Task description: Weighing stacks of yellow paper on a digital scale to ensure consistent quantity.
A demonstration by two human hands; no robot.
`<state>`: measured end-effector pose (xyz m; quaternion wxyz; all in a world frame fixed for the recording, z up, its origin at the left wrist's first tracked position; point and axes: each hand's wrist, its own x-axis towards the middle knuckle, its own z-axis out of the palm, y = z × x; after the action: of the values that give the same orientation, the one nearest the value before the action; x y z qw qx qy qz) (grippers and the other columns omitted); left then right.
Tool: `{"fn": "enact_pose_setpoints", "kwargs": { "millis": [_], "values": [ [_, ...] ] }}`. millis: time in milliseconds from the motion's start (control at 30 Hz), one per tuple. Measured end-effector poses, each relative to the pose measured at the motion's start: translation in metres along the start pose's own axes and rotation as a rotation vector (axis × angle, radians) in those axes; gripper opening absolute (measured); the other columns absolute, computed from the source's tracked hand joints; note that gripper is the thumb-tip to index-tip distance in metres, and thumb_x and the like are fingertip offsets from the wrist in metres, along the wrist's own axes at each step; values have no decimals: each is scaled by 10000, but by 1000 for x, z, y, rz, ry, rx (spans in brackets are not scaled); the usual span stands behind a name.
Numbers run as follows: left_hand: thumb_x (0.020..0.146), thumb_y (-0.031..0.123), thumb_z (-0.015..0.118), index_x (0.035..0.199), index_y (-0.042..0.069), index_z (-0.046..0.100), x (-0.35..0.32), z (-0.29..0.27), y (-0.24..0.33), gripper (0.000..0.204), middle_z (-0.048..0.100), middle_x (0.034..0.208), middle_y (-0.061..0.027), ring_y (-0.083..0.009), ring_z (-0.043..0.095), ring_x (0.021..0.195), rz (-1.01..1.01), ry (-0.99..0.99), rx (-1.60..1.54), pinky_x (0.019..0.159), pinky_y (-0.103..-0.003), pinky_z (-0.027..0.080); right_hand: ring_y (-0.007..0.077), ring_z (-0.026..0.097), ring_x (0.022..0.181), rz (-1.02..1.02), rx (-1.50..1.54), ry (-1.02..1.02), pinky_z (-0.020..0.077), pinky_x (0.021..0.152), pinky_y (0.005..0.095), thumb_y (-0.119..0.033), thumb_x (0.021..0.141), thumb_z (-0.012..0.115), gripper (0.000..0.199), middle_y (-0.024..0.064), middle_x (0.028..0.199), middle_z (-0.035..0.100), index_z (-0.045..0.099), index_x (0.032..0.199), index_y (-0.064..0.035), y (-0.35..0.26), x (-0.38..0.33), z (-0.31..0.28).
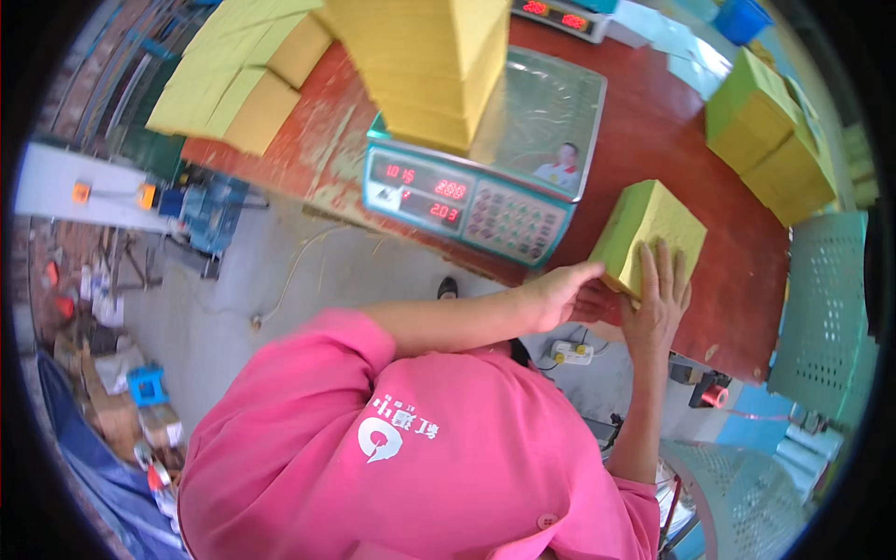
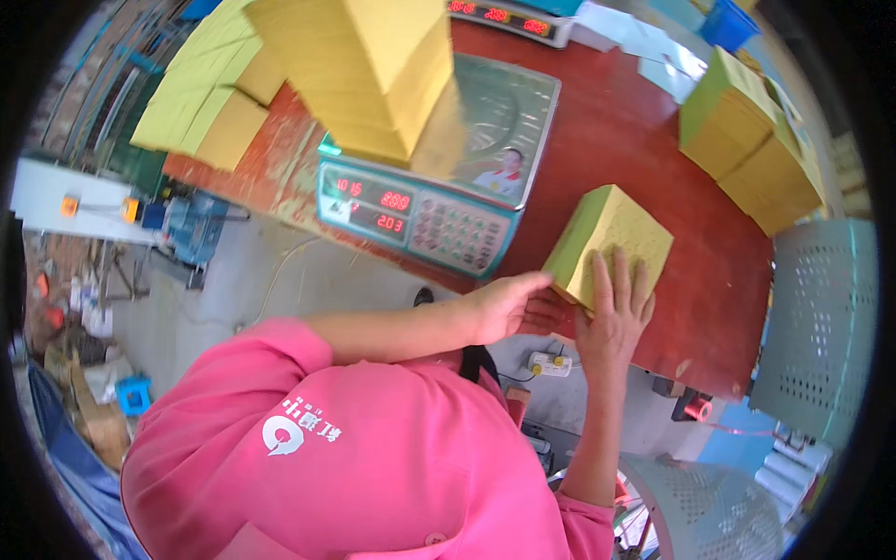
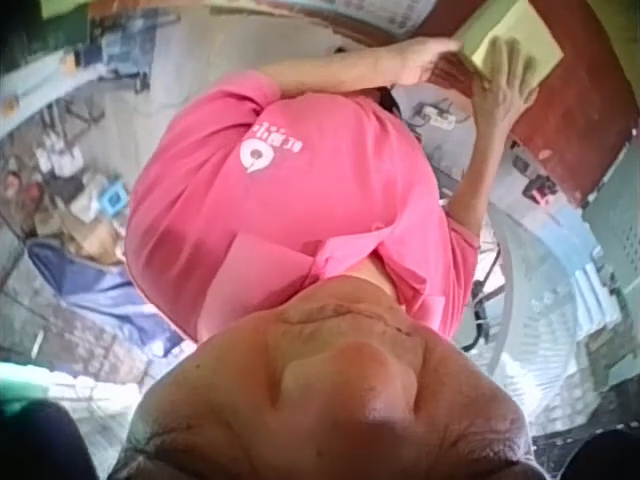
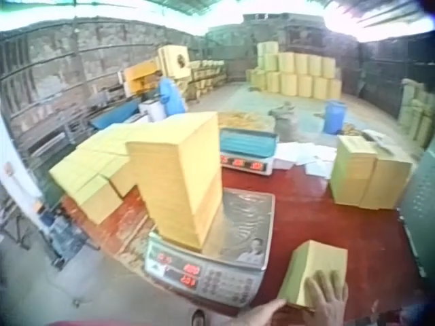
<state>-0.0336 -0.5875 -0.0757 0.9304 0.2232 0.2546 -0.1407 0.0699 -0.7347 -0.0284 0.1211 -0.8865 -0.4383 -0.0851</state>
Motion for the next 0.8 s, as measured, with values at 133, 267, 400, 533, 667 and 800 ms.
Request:
{"fn": "enact_pose_setpoints", "kwargs": {
  "millis": [133,267,400,533,667,800],
  "values": [
    [1009,394,480,1118,-10,631,-80,-12,28,445,674,1136,-174,-251,651,1037,-29,-50,290,928,-378,508,352,332,1417,-86,36,47,328,1090,549,-55,706,768,790,42,1507,423,478,1421,-225,25,47,21],
    [1032,347,416,1092,-32,638,-140,-48,37,443,675,1118,-207,-259,650,1036,199,33,410,938,-374,497,356,349,1405,-186,65,84,397,1056,513,-21,691,769,828,37,1502,428,465,1427,-246,52,130,52],
    [1038,326,383,1068,-36,639,-186,-76,22,444,682,1083,-201,-249,655,1021,388,228,287,912,-370,503,349,375,1388,-324,127,120,447,1029,493,-22,692,776,849,30,1503,428,444,1437,-260,82,217,84],
    [1025,276,426,1041,-35,637,-226,-77,20,376,687,1066,-179,-238,660,974,553,459,298,876,-375,504,367,387,1375,-341,90,118,417,1080,457,-2,660,769,885,49,1500,432,442,1445,-242,78,278,99],
    [964,179,603,1075,9,657,-250,-63,53,210,678,1151,-130,-219,658,955,845,781,680,839,-327,509,301,324,1427,-279,-50,-25,367,1035,647,-122,692,805,934,-14,1565,326,345,1482,-310,72,298,110],
    [828,81,727,1182,34,642,-282,-21,130,366,648,1234,-118,-230,631,1076,1386,843,1531,888,-330,503,310,321,1427,-213,-139,-59,320,1073,645,-171,708,794,914,12,1572,317,337,1490,-296,55,282,65]
  ]
}}
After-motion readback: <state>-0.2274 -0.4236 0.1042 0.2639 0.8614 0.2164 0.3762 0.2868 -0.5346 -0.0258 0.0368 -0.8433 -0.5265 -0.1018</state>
